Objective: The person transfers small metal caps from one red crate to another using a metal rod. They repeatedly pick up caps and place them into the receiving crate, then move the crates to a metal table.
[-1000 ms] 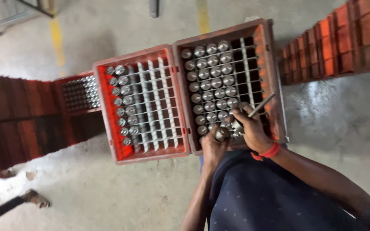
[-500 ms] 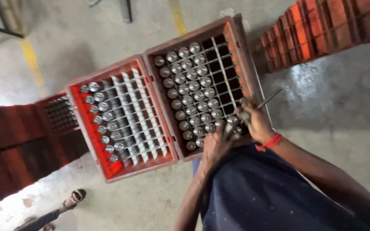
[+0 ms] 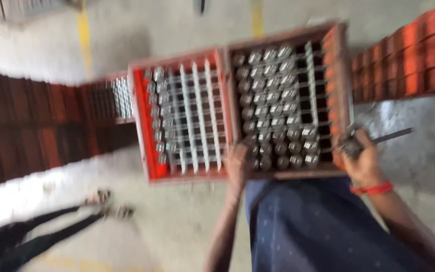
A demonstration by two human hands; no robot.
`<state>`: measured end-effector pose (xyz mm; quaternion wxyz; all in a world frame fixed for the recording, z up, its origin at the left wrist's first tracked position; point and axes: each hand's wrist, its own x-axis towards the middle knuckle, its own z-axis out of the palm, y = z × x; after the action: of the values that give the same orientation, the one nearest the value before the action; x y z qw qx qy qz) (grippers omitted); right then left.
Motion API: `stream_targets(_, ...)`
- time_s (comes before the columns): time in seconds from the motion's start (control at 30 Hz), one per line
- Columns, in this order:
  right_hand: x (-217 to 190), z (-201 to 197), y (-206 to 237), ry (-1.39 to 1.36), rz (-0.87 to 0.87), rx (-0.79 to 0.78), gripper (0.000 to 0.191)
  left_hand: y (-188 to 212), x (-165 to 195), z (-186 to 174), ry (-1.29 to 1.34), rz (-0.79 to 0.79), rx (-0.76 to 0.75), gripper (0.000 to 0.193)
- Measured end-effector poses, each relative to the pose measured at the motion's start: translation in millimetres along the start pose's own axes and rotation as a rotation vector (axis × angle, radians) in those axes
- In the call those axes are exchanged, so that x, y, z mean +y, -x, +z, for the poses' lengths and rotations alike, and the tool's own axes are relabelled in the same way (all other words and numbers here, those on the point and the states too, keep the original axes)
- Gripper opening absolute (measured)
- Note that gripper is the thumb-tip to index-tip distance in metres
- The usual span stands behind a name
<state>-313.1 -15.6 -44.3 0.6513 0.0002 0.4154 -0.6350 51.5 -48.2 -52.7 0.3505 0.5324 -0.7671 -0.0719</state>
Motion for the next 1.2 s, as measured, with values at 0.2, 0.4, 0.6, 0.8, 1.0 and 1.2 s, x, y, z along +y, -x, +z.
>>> stream_targets(0.2,-10,-10,9,-0.333,0.351,-0.017,0.033,50,-155,-116,-0.680,-0.604,0.113,0.048)
stream_targets(0.4,43,5,-4,0.170,0.342,-0.118,0.032,38,-183,-148,-0.514,-0.788,-0.057,0.032)
stream_targets(0.6,51,1,15,0.402,0.262,-0.051,0.024,59,-146,-200,-0.004,-0.646,0.385,0.040)
stream_targets(0.8,83,53,15,0.445,0.222,0.037,0.016,27,-68,-85,1.061,-1.065,0.650,0.050)
stream_targets(1.0,93,127,15,0.463,0.021,-0.119,0.014,7,58,9,0.531,-0.761,-0.209,0.025)
stream_targets(1.2,80,136,28,0.604,-0.155,-0.207,0.010,-3,106,17,0.405,-0.616,-0.555,0.039)
